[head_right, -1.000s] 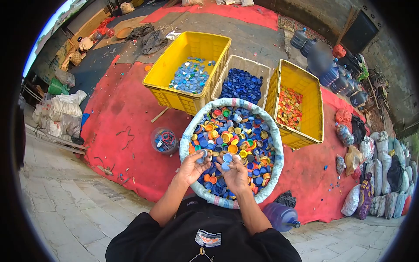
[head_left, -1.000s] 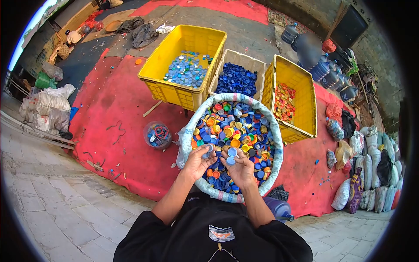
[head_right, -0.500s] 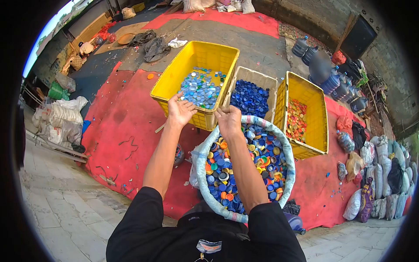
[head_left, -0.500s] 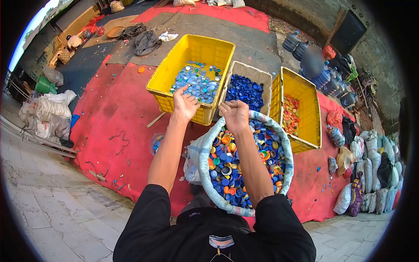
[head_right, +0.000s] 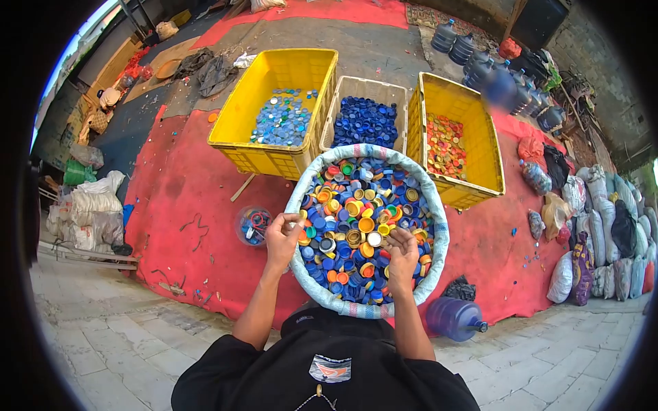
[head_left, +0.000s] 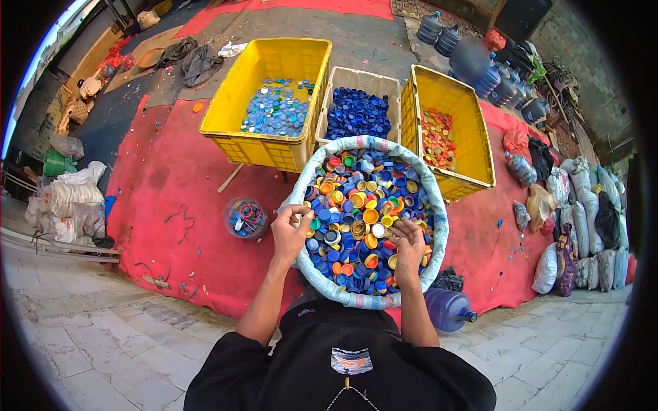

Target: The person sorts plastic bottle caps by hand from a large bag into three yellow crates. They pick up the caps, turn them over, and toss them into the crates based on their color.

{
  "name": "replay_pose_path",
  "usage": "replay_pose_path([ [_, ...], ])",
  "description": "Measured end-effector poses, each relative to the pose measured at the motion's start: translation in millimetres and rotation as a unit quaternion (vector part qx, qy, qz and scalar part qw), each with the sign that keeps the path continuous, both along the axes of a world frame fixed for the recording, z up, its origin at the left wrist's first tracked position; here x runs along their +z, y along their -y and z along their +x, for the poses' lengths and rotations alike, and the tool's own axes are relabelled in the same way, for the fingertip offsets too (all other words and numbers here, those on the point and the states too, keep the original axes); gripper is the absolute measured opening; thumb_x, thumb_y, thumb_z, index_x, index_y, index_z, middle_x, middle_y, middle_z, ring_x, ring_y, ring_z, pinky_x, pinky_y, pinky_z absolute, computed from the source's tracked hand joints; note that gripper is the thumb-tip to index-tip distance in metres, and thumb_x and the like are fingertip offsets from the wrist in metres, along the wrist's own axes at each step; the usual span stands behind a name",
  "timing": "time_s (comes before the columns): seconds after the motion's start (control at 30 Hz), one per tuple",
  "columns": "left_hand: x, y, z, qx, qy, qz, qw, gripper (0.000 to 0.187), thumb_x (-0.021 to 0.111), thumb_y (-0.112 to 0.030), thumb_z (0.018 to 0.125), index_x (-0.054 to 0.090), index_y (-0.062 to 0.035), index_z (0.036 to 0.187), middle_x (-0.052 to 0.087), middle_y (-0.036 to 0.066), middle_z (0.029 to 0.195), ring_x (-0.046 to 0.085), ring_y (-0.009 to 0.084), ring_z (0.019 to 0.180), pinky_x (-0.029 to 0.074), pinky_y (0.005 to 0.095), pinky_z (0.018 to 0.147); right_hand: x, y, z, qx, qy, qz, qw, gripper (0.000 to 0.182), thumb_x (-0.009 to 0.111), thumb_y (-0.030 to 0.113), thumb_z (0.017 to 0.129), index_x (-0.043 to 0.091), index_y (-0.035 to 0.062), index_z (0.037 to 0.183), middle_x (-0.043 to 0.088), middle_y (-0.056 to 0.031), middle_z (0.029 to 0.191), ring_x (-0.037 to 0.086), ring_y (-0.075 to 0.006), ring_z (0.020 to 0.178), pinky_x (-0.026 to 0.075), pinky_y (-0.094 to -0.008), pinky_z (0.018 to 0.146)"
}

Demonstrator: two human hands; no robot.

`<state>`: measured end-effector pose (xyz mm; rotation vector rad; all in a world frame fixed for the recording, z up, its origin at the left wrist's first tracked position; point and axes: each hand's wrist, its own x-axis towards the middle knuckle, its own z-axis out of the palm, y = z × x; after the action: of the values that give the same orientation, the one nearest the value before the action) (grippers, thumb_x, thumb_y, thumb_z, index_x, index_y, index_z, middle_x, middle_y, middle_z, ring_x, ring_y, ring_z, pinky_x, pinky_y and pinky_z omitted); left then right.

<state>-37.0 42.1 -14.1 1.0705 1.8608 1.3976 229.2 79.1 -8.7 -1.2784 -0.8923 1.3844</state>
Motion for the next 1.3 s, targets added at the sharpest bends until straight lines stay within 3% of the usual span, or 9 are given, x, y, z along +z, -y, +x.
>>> replay_pose_path([
  [0.03,2,3,8,-0.019,-0.129,0.017,0.991,0.031,0.076,-0.016,0.077,0.064,0.0007,0.101,0.068,0.009,0.087,0.056,0.0215,0.076,0.046,0.0346,0.074,0,6,8,-0.002,0.009,-0.006,1.0,0.041,0.046,-0.006,0.083,0.047,-0.0048,0.124,0.054,-0.0173,0.12,0.058,-0.0228,0.104,0.052,-0.0338,0.09],
  [0.17,-4,-4,27,-0.047,-0.266,-0.008,0.963,0.041,0.076,-0.016,0.075,0.06,-0.0008,0.11,0.067,0.014,0.097,0.058,0.0315,0.09,0.044,0.0422,0.084,-3,25,27,0.02,0.049,-0.004,0.999,0.041,0.047,-0.009,0.082,0.048,-0.0042,0.123,0.056,-0.0154,0.116,0.058,-0.0193,0.101,0.05,-0.031,0.089],
  [0.53,-5,-21,47,-0.036,-0.383,-0.119,0.915,0.051,0.079,-0.028,0.074,0.062,0.0012,0.113,0.068,0.015,0.095,0.061,0.0293,0.086,0.046,0.0399,0.078,-21,42,39,0.105,0.125,0.084,0.983,0.035,0.05,-0.005,0.085,0.052,-0.0018,0.119,0.064,-0.0125,0.108,0.062,-0.0168,0.093,0.051,-0.0285,0.082],
  [0.67,9,-14,62,-0.034,0.01,-0.091,0.995,0.039,0.075,-0.026,0.082,0.065,0.0006,0.109,0.067,0.006,0.089,0.059,0.0156,0.076,0.045,0.028,0.069,-1,41,31,0.13,0.2,0.142,0.961,0.031,0.059,-0.002,0.084,0.055,-0.0022,0.115,0.065,-0.0145,0.104,0.064,-0.0191,0.089,0.054,-0.0298,0.079],
  [0.77,23,0,75,-0.104,0.312,-0.083,0.941,0.024,0.067,-0.021,0.092,0.066,-0.0037,0.108,0.063,-0.003,0.088,0.056,0.0064,0.072,0.042,0.0207,0.064,17,36,16,0.157,0.236,0.196,0.939,0.035,0.068,0.003,0.08,0.057,-0.0022,0.114,0.065,-0.016,0.104,0.065,-0.0243,0.091,0.054,-0.0336,0.081],
  [0.87,35,15,90,-0.087,0.429,-0.067,0.897,0.02,0.065,-0.02,0.093,0.066,-0.0061,0.108,0.063,-0.003,0.087,0.056,0.0057,0.072,0.043,0.0202,0.064,20,29,3,0.169,0.275,0.289,0.901,0.04,0.069,0.004,0.079,0.057,-0.0011,0.117,0.065,-0.0154,0.104,0.064,-0.0272,0.095,0.052,-0.0356,0.083],
  [1.03,35,38,98,-0.073,0.567,-0.015,0.82,0.018,0.059,-0.014,0.092,0.057,-0.0061,0.108,0.064,0.008,0.097,0.062,0.0178,0.08,0.053,0.0338,0.077,-4,8,-16,0.175,0.245,0.253,0.919,0.044,0.068,0.002,0.075,0.057,0.0012,0.118,0.065,-0.0144,0.098,0.061,-0.031,0.092,0.048,-0.041,0.083],
  [1.17,16,57,100,-0.03,0.663,-0.002,0.748,0.021,0.058,-0.009,0.084,0.057,-0.0032,0.104,0.062,0.013,0.094,0.06,0.0221,0.084,0.053,0.0402,0.076,-24,-22,-27,0.183,0.369,0.319,0.853,0.04,0.07,0.006,0.076,0.058,0.0026,0.114,0.065,-0.0125,0.096,0.056,-0.0326,0.087,0.044,-0.0426,0.081],
  [1.3,13,73,94,-0.002,0.697,0.004,0.717,0.014,0.059,-0.012,0.087,0.055,-0.0054,0.099,0.06,0.011,0.096,0.059,0.0209,0.081,0.053,0.0373,0.073,-17,-45,-50,0.197,0.414,0.351,0.816,0.044,0.074,0.012,0.075,0.058,0.0041,0.115,0.067,-0.0139,0.093,0.056,-0.0339,0.09,0.044,-0.0428,0.078],
])
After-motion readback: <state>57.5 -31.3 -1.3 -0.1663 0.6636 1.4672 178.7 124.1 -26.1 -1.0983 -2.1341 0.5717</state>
